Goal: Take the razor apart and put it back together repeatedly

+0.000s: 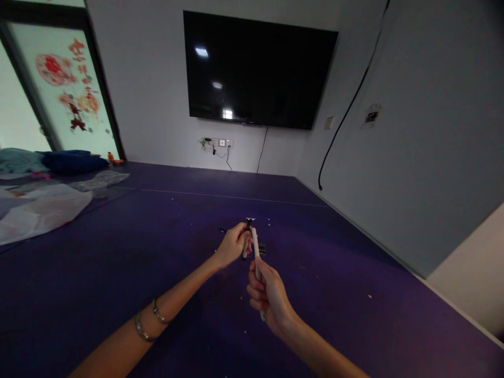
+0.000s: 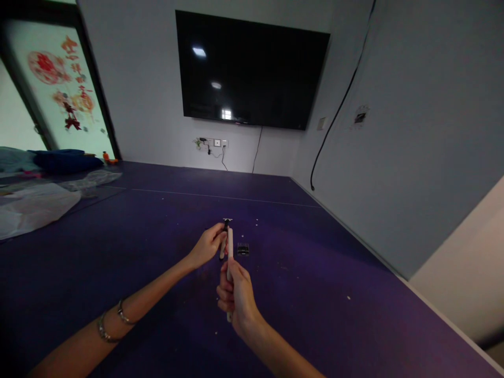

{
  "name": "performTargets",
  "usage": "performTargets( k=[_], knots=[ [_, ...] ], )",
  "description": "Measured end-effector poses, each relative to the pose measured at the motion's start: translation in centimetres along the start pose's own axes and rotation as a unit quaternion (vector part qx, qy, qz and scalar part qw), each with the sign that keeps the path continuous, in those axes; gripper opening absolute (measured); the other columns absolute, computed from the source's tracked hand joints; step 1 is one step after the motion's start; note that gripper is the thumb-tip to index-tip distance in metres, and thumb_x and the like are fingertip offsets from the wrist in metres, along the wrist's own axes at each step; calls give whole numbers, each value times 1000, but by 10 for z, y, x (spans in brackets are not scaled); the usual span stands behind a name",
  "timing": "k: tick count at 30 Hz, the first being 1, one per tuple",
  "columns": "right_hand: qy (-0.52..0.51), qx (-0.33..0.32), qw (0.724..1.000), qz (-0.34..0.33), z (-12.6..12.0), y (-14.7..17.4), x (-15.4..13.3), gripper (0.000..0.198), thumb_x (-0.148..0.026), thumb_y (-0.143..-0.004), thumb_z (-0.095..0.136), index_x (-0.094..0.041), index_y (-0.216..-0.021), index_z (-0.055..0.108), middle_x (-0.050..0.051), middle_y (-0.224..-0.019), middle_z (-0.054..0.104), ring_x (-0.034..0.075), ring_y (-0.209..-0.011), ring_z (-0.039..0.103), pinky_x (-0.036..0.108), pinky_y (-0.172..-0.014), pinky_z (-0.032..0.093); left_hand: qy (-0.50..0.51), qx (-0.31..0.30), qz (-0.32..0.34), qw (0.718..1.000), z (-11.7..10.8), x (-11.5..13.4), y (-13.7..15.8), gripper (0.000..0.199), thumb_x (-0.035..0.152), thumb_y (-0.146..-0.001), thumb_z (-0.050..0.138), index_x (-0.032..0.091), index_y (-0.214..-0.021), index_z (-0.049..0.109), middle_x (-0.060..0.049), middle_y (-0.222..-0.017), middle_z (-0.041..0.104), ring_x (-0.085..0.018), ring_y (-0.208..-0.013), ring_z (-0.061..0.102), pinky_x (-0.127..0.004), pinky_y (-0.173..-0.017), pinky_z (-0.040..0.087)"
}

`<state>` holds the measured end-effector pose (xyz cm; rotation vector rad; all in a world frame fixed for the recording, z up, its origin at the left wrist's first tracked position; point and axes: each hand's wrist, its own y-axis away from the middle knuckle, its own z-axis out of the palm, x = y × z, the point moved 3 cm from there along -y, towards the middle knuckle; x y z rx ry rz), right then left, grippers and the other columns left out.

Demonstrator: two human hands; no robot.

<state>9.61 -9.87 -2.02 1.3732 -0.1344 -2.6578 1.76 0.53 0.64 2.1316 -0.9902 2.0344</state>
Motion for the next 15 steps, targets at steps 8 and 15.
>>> performTargets(
  k=[8,15],
  knots=[
    [180,7,944,-275,-5,-21,-71,24,-45,-79,53,-22,-83,53,-6,-54,45,5,-38,30,17,-35,23,121,4,-196,973,-5,-11,0,15,27,-80,48,14,-88,48,1,-62,56,-11,-44,57,-24,-43,47],
    [484,13,823,-297,-46,-67,-112,25,-39,-75,55,-17,-71,67,-1,-55,51,12,-54,45,24,-51,31,206,-23,-338,918,-5,-16,9,7,15,-79,51,10,-83,53,-2,-62,59,-15,-50,60,-33,-53,51]
  ],
)
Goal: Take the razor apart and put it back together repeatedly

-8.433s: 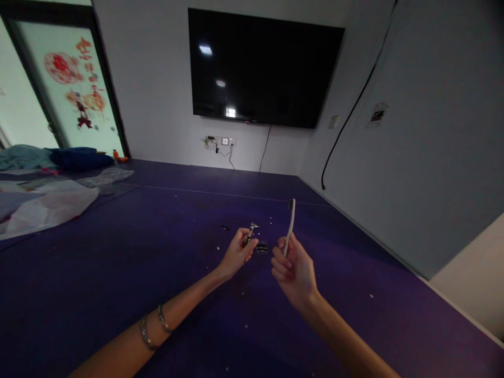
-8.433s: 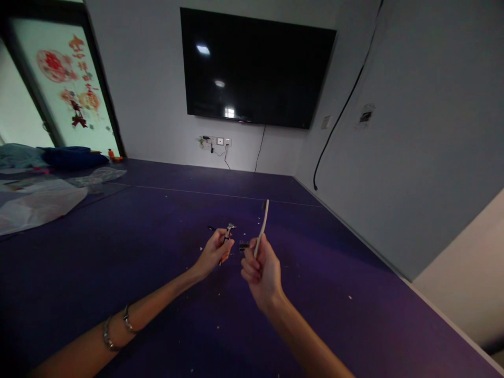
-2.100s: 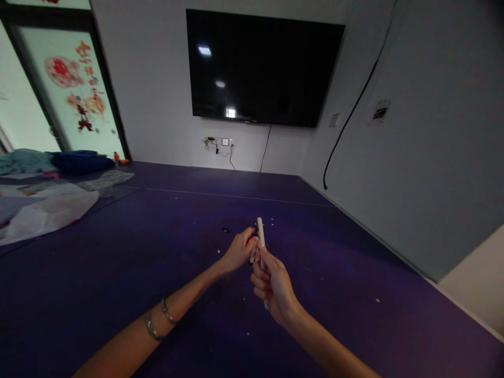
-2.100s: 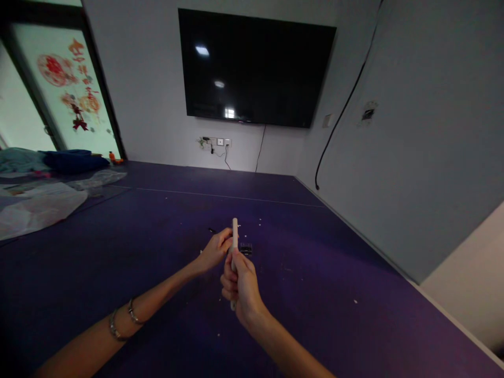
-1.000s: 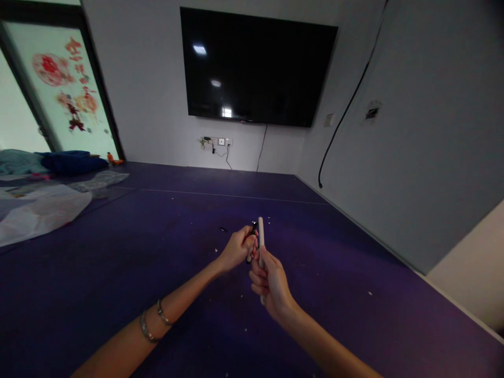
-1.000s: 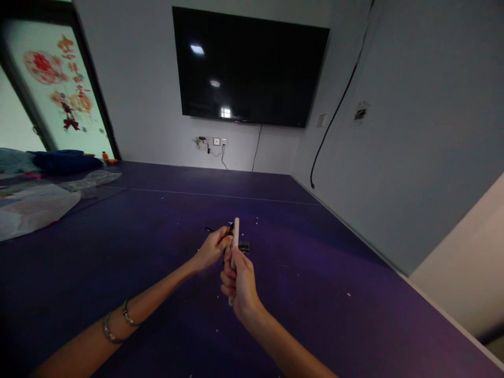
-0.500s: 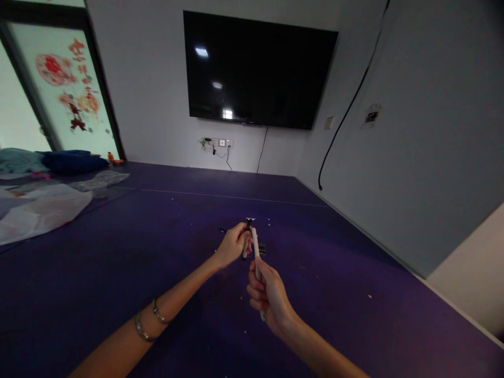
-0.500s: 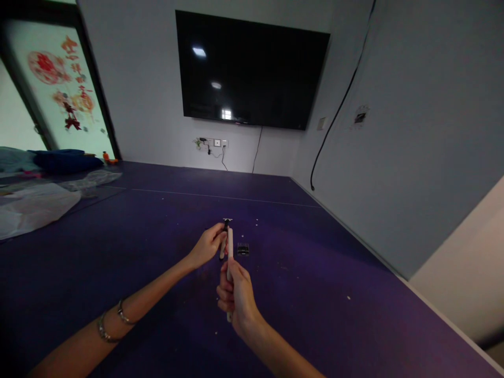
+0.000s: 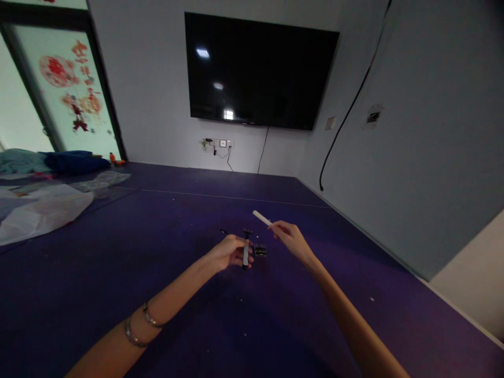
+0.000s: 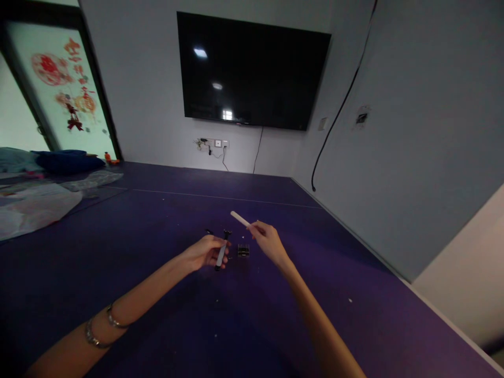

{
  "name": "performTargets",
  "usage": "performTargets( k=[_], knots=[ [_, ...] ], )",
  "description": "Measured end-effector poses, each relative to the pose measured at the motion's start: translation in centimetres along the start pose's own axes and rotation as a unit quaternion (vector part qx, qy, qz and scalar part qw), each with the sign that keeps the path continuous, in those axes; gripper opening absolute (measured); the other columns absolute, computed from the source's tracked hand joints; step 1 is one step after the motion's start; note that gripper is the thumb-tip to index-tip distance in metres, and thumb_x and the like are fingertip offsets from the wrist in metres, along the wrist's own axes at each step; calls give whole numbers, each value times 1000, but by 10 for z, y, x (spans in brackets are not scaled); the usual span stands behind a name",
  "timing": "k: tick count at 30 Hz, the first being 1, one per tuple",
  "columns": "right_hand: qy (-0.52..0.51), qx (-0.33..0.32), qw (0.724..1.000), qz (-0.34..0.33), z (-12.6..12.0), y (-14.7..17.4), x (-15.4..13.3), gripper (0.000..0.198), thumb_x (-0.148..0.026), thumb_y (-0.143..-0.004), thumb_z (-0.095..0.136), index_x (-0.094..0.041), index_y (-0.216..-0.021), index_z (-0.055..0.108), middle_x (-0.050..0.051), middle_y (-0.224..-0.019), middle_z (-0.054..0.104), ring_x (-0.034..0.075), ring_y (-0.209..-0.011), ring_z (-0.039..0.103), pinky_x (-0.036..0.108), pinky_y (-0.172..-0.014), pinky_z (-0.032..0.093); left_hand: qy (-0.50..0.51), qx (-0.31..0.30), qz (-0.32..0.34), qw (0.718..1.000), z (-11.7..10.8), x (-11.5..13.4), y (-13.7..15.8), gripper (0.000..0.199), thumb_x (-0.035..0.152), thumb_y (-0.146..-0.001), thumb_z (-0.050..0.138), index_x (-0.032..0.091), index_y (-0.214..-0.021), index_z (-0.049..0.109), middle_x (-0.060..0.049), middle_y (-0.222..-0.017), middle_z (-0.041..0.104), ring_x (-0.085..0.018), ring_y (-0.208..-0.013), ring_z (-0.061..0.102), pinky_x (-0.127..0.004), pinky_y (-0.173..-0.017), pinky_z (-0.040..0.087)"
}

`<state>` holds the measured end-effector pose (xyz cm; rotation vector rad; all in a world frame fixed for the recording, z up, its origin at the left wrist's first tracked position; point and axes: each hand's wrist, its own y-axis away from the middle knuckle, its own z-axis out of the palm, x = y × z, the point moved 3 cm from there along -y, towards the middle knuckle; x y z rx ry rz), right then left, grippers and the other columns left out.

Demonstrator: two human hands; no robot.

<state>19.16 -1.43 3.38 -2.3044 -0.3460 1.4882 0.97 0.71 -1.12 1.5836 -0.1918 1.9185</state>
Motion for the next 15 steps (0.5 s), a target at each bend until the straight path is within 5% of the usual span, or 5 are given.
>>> performTargets(
  k=[5,15],
  knots=[
    [155,-22,988,3,3,-2,21,41,-51,-76,51,-16,-58,65,-1,-47,46,11,-48,40,24,-49,25,18,-30,-53,998,3,-8,1,8,17,-82,47,9,-83,51,-3,-62,59,-15,-50,61,-34,-55,52],
    [177,-37,983,12,15,-3,41,46,-57,-72,51,-17,-55,67,1,-47,51,11,-47,44,23,-48,26,-15,-71,-59,996,0,-21,-4,8,19,-82,48,11,-86,46,-1,-65,58,-18,-53,63,-37,-55,52]
  ],
)
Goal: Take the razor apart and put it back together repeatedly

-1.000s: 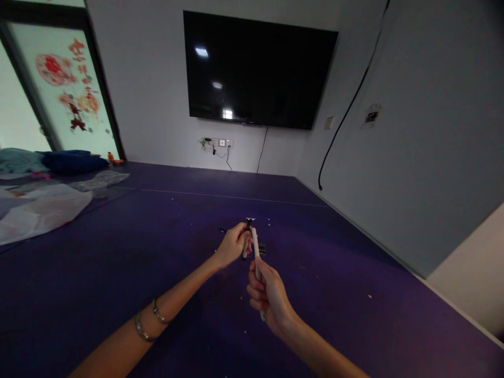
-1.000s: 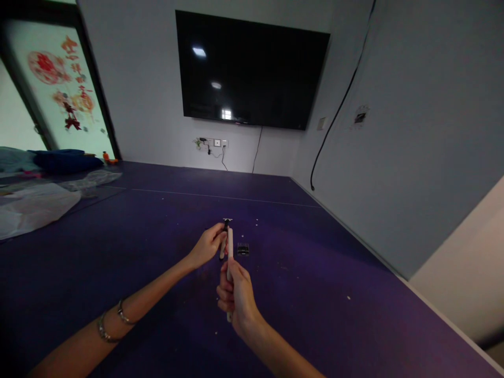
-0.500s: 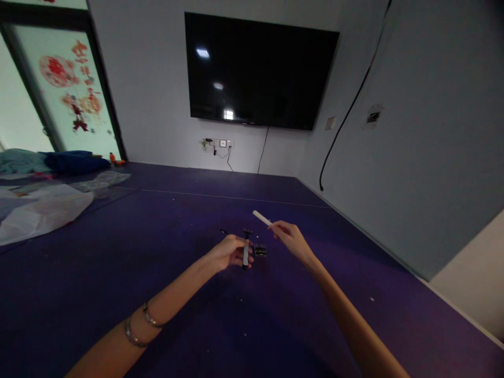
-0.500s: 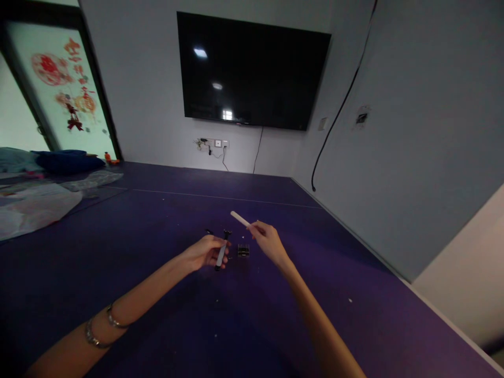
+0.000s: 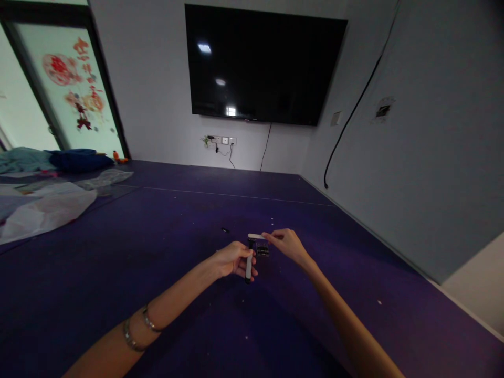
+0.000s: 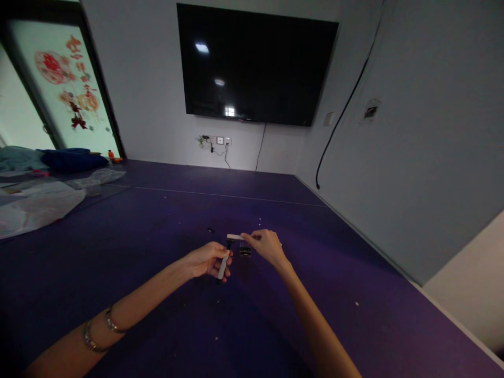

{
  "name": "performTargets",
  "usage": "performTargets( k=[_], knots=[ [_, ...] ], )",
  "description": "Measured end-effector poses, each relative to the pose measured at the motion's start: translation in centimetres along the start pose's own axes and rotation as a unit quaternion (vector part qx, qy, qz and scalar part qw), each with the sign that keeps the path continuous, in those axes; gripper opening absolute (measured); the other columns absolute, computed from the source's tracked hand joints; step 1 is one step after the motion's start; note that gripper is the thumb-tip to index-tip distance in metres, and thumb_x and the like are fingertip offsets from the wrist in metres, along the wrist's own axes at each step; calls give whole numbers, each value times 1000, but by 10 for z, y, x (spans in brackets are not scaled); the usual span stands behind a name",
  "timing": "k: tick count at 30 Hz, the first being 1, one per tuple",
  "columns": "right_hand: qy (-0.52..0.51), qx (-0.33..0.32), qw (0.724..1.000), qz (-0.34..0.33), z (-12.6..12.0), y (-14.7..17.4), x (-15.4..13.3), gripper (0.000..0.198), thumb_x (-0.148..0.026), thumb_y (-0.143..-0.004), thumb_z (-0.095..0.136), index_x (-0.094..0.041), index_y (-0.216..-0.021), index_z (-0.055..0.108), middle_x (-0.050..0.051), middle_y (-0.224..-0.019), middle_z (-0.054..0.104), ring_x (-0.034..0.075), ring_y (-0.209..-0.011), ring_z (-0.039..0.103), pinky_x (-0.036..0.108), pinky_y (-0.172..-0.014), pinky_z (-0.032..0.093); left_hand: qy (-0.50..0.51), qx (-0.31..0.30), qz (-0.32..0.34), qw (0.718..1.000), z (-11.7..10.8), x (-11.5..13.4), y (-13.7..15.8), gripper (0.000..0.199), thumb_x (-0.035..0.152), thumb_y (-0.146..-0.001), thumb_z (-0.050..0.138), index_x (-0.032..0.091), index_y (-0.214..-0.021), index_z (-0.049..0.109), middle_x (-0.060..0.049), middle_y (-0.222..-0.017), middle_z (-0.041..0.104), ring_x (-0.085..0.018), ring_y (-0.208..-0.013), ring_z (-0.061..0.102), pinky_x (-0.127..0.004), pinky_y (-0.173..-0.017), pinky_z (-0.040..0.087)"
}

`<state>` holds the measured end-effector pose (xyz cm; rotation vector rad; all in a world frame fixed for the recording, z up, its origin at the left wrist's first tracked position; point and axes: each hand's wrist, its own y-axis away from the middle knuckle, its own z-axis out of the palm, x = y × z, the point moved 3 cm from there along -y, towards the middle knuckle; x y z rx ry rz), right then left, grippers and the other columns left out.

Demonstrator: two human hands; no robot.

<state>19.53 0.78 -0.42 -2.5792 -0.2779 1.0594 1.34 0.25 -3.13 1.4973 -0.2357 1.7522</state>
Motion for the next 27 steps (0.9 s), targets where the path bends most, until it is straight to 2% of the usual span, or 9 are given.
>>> performTargets(
  k=[7,12,17,20,27],
  knots=[
    [34,-27,999,-10,3,0,2,52,-60,-75,46,-16,-58,68,0,-47,52,10,-46,43,22,-46,26,-31,0,-7,1000,3,-1,1,8,18,-83,45,12,-88,43,0,-65,57,-18,-54,63,-39,-59,51],
    [55,-8,998,-12,0,1,2,52,-60,-76,45,-16,-61,69,1,-48,53,11,-48,46,23,-46,27,-44,3,-1,999,4,-3,-1,8,18,-83,45,12,-88,42,0,-66,56,-19,-54,63,-42,-60,50],
    [41,-36,998,-19,-1,1,4,54,-60,-77,44,-15,-59,67,1,-48,52,10,-48,44,22,-46,27,-43,-11,9,999,2,-4,-2,10,19,-82,46,13,-88,42,-1,-68,56,-20,-55,63,-45,-62,49],
    [43,-19,999,-3,-2,1,6,54,-61,-76,44,-15,-56,65,0,-47,50,10,-47,42,22,-45,26,-53,-23,16,998,4,-4,-1,11,20,-82,47,13,-88,42,-2,-70,55,-20,-56,63,-47,-62,49],
    [16,-54,998,-21,0,3,4,53,-59,-77,44,-14,-56,63,-2,-48,45,9,-47,38,22,-46,26,-67,-8,11,998,6,-5,0,5,15,-83,42,12,-87,43,-2,-70,55,-20,-55,63,-45,-59,49]
  ],
)
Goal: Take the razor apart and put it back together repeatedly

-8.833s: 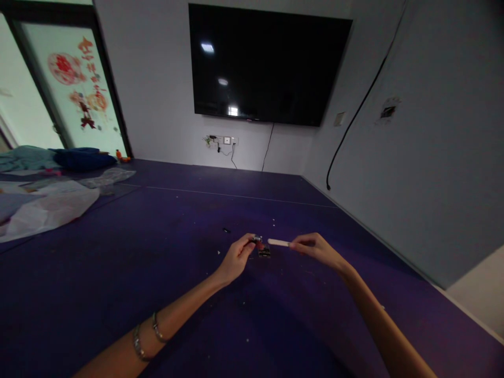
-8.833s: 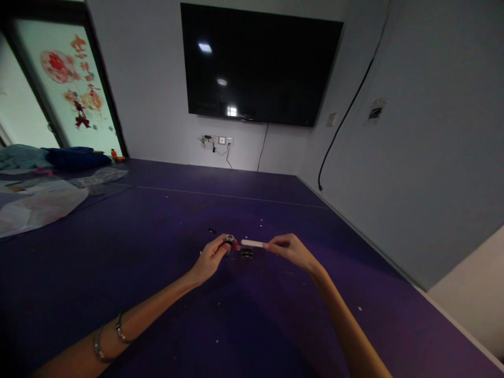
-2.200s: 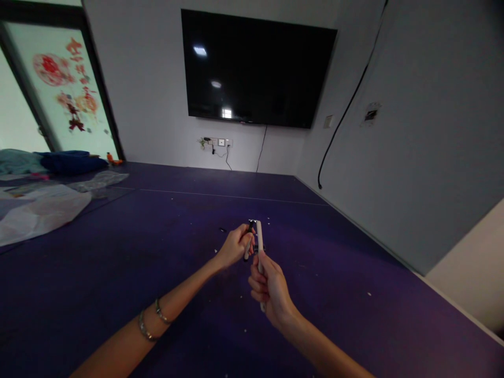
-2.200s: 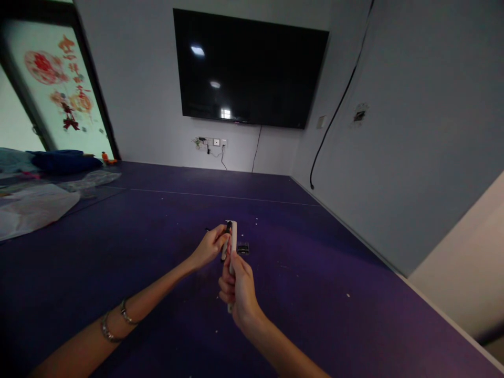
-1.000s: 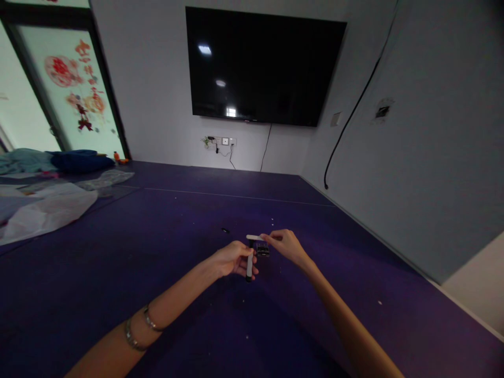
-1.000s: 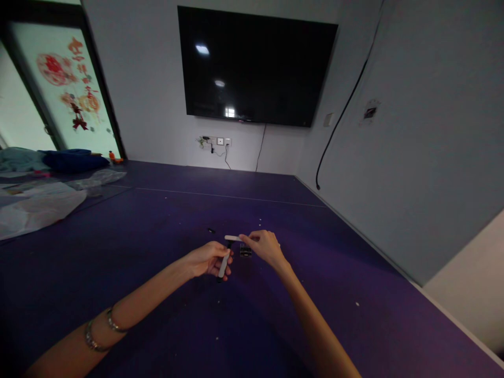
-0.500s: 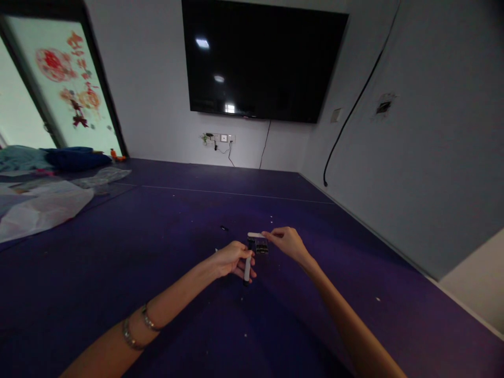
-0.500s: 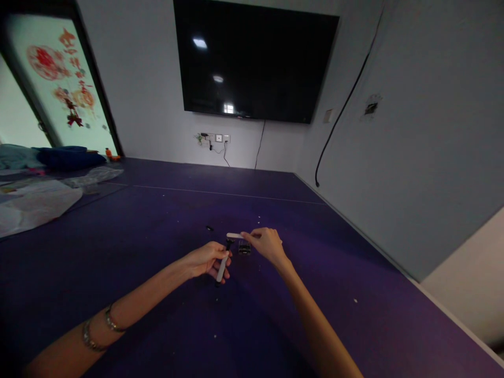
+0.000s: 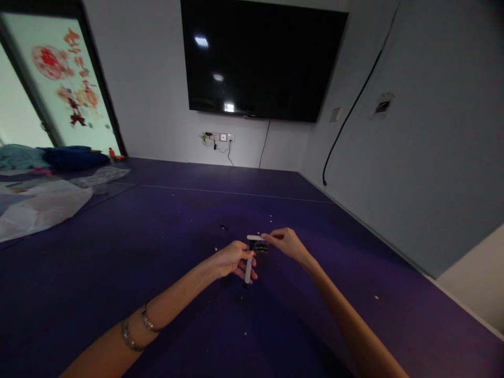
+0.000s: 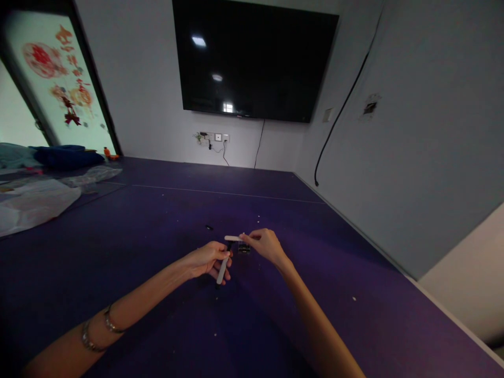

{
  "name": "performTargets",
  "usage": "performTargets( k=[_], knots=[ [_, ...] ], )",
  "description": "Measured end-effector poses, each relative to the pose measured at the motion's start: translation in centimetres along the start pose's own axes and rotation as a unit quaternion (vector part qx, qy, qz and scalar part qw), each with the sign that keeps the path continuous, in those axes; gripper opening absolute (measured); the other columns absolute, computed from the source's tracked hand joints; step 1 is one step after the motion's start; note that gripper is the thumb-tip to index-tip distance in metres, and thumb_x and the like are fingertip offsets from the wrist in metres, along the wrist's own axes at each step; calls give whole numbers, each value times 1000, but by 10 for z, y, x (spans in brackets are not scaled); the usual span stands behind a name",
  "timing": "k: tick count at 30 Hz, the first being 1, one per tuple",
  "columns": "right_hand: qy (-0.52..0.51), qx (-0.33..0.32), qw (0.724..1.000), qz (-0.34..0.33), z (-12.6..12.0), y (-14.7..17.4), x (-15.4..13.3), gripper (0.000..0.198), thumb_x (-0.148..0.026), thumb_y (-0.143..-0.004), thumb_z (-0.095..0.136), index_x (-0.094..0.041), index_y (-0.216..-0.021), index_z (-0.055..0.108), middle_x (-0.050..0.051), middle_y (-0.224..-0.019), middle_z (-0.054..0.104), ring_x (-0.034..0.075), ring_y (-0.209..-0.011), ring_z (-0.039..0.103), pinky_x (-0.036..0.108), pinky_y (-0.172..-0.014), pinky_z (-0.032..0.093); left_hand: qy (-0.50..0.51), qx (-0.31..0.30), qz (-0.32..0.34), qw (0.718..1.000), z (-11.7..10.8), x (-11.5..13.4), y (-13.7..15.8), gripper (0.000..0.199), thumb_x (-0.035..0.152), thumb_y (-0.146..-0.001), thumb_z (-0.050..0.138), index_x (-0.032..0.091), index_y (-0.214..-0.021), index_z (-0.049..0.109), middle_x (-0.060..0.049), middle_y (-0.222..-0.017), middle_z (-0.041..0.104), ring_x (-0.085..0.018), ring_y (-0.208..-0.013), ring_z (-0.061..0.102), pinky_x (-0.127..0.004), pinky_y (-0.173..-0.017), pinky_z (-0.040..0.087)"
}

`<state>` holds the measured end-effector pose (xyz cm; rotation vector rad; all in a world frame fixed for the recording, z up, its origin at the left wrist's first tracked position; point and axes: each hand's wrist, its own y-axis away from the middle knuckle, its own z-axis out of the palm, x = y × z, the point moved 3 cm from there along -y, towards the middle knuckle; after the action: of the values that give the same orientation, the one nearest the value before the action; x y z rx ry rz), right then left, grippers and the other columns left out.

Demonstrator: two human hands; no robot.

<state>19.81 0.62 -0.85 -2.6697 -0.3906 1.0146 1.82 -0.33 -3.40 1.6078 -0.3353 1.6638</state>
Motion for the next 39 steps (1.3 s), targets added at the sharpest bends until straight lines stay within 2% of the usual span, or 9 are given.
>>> performTargets(
  k=[4,9,13,18,23,28,33,36,39],
  knots=[
    [14,35,999,23,-3,0,3,52,-60,-76,45,-15,-58,65,-1,-49,48,9,-47,40,22,-47,27,-1,10,-5,1000,0,1,0,6,14,-85,38,12,-88,43,-1,-68,55,-19,-54,63,-43,-58,50],
    [-10,4,1000,9,-3,1,3,52,-58,-77,45,-14,-58,65,-1,-50,49,9,-48,41,22,-46,28,4,20,-2,1000,0,3,1,5,14,-84,39,12,-87,43,0,-67,54,-18,-54,63,-41,-59,50],
    [13,43,999,31,-5,2,8,51,-59,-75,47,-14,-58,65,0,-50,50,10,-47,41,22,-46,27,5,15,1,1000,0,2,1,6,16,-83,42,12,-87,43,-1,-67,54,-18,-55,63,-40,-60,51],
    [-21,1,1000,14,-2,2,8,50,-57,-77,46,-14,-58,65,-1,-49,48,9,-47,39,22,-46,26,25,10,14,1000,-1,2,1,8,16,-82,45,12,-88,43,-1,-69,55,-20,-56,63,-44,-60,50],
    [-11,37,998,43,-8,3,11,50,-58,-76,48,-14,-59,65,0,-50,49,9,-47,40,22,-46,27,29,18,10,999,-1,3,1,5,14,-83,41,11,-87,43,-2,-69,55,-20,-55,63,-44,-60,50],
    [-26,1,999,21,-6,4,7,51,-58,-76,46,-13,-60,65,-1,-49,48,9,-47,40,22,-45,26,34,3,19,999,-1,3,0,7,17,-82,44,13,-88,43,-2,-70,55,-19,-56,63,-44,-61,50],
    [12,43,998,54,-12,3,17,51,-59,-74,48,-14,-59,66,0,-49,49,9,-47,40,22,-45,26,19,-20,32,999,2,4,3,12,22,-81,48,14,-88,42,-1,-71,54,-19,-58,63,-43,-59,50],
    [3,43,997,59,-23,4,14,52,-59,-75,47,-13,-60,66,-1,-48,47,9,-46,38,22,-45,26,-20,-15,72,997,5,9,5,7,19,-83,42,15,-89,42,-2,-74,54,-18,-60,62,-40,-59,50],
    [-17,36,998,49,-37,6,-1,53,-59,-75,46,-13,-61,65,-1,-49,44,9,-47,37,22,-45,25,-104,35,176,978,4,16,5,8,13,-83,39,15,-88,45,-2,-75,54,-15,-67,59,-34,-68,48]
  ],
)
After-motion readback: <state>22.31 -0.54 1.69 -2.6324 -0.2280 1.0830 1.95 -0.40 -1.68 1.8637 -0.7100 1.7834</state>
